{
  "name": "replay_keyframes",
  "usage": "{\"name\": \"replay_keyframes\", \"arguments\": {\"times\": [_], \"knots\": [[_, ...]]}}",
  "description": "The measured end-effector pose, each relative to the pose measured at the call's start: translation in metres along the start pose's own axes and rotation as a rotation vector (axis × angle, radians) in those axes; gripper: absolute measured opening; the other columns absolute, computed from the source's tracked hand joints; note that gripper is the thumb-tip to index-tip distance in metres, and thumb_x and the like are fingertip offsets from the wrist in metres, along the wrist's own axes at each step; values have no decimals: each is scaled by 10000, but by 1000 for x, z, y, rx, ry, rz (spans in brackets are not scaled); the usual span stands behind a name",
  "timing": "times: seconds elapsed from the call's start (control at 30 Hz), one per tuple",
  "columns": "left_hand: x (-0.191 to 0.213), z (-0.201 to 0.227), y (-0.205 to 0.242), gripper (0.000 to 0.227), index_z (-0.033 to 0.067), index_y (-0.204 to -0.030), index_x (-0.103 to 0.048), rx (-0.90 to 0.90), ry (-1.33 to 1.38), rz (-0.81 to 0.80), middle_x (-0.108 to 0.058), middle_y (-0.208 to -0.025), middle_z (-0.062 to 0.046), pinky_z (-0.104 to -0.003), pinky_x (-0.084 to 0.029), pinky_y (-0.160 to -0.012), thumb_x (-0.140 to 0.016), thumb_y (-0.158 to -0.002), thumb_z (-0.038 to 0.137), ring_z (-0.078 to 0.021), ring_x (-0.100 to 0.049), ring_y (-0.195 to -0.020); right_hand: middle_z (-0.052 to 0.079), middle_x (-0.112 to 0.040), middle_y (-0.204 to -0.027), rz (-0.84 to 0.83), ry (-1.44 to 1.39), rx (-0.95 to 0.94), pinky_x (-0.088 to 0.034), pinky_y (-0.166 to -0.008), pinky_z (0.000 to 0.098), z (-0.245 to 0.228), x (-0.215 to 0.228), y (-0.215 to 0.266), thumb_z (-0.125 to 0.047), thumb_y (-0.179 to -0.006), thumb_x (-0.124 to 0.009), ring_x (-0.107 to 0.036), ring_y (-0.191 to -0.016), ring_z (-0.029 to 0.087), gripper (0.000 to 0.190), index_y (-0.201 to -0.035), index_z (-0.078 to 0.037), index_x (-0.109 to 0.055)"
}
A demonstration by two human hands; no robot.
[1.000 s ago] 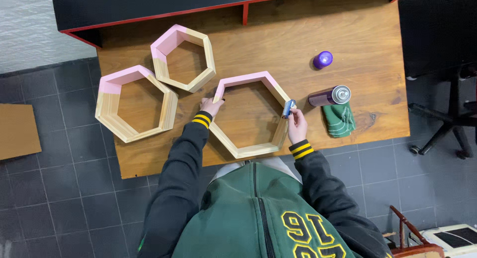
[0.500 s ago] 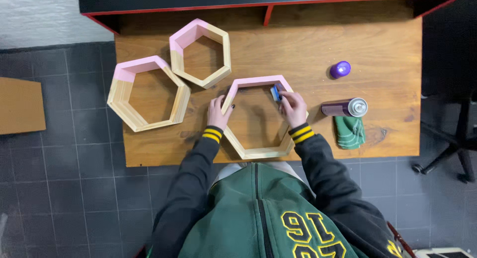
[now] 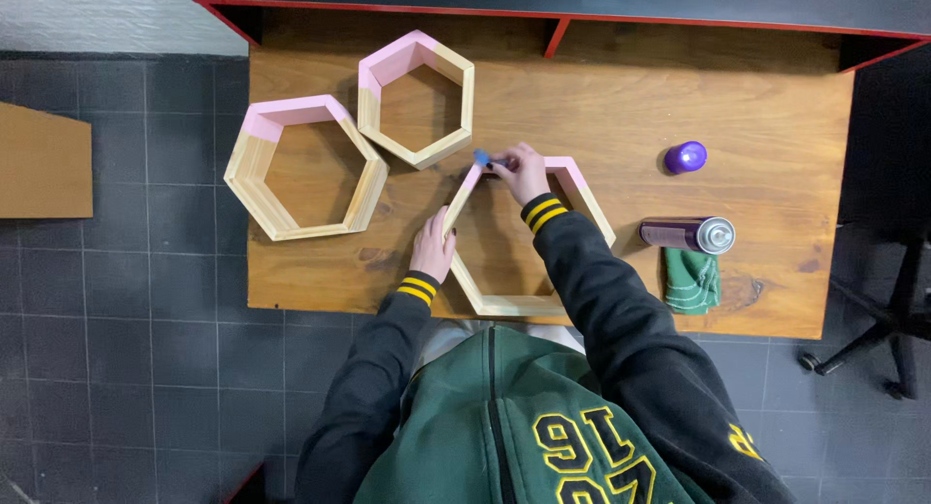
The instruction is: The person paints the inside and outer edges of hexagonal wooden boxes using a small blue sponge brush.
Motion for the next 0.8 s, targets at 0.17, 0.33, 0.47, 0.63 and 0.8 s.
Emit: {"name": "replay_keyframes", "arguments": {"times": [0.17, 0.33, 0.47, 0.63, 0.8], "knots": [[6, 7, 0, 540, 98, -1539, -380, 25, 49, -13, -555, -1311, -237, -517, -516, -1009, -490, -1019, 196, -459, -602, -1209, 59, -565, -775, 54, 109, -53, -563, -753, 368, 35, 24, 3, -131, -787, -872, -659, -737, 268, 162, -920, -129, -780], [10, 13, -1, 524, 101, -1541, -375, 53, 55, -39, -556, -1314, -236, -509, -528, -1013, -460, -1032, 196, -452, -607, -1210, 52, -575, -781, 136, 147, -109, -553, -757, 347, 36, 55, 12, -167, -788, -873, -650, -777, 253, 155, -912, -165, -779], [12, 15, 1, 526, 112, -1541, -380, 85, 87, -30, -545, -1310, -229, -530, -532, -1005, -443, -1022, 171, -472, -594, -1211, 76, -590, -859, 53, 98, -53, -550, -824, 378, 0, 0, 10, -94, -808, -838, -656, -877, 316, 155, -929, -125, -747], [4, 7, 1, 536, 132, -1539, -382, 79, 73, -13, -533, -1320, -225, -530, -531, -1012, -471, -1012, 180, -465, -581, -1227, 74, -570, -830, 58, 109, -32, -562, -809, 395, 28, -17, 11, -114, -775, -844, -667, -845, 327, 178, -902, -136, -721], [13, 15, 0, 502, 113, -1527, -387, 128, 117, -69, -534, -1324, -225, -544, -538, -1006, -443, -1036, 202, -467, -590, -1213, 33, -563, -827, 176, 294, -134, -556, -798, 398, 53, 81, 29, -129, -794, -837, -676, -839, 322, 131, -866, -163, -733]]}}
Point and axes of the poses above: each hand's wrist, its own y-axis away from the middle knuckle, its own x-axis out of the back of the hand, z = x × y, the point moved 3 cm from there along -y, towards the middle knuckle
